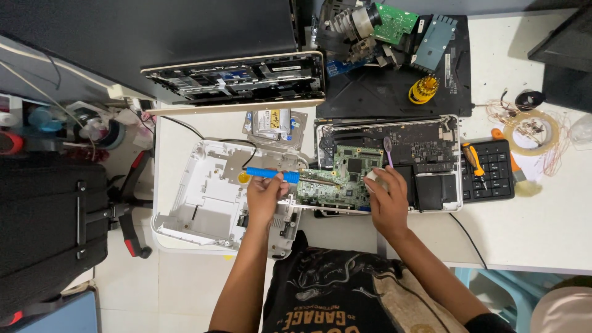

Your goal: Repairing a laptop motherboard by cleaning components with a brush and using a soldering iron

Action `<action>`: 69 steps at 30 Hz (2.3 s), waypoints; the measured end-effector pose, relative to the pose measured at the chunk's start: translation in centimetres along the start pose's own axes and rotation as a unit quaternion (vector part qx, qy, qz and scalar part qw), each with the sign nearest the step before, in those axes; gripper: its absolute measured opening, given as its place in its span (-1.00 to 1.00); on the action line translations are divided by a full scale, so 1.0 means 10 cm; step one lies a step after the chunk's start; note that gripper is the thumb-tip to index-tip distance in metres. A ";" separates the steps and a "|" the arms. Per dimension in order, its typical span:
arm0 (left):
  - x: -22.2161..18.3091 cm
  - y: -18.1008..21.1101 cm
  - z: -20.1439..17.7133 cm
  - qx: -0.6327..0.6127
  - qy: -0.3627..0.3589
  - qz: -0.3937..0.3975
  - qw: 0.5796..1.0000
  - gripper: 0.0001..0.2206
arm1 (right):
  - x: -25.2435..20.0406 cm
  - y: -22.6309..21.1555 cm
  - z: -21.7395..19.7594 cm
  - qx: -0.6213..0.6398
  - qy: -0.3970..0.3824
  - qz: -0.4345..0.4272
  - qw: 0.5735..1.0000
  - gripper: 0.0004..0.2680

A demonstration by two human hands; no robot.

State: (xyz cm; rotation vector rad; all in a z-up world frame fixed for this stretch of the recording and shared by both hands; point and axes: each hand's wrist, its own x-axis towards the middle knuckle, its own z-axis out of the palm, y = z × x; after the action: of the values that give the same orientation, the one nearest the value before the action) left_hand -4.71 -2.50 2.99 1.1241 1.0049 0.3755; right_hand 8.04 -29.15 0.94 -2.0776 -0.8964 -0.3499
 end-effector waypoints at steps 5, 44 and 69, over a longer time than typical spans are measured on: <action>0.04 -0.10 -0.04 -0.002 -0.001 0.004 1.000 -0.76 | 0.00 0.01 0.00 -0.003 -0.008 -0.002 1.000 -0.78; 0.12 -0.11 0.00 0.022 0.009 -0.029 0.999 -0.70 | 0.02 0.17 -0.03 0.011 -0.129 0.027 0.991 -0.74; 0.17 -0.20 -0.08 0.014 -0.014 -0.019 1.000 -0.70 | -0.07 0.29 0.08 0.006 -0.119 0.009 0.993 -0.80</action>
State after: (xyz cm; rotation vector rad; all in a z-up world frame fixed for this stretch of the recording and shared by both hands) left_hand -4.97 -1.73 0.37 1.1303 1.0080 0.3147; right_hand 9.51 -30.03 -1.65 -2.1458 -1.0165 -0.0873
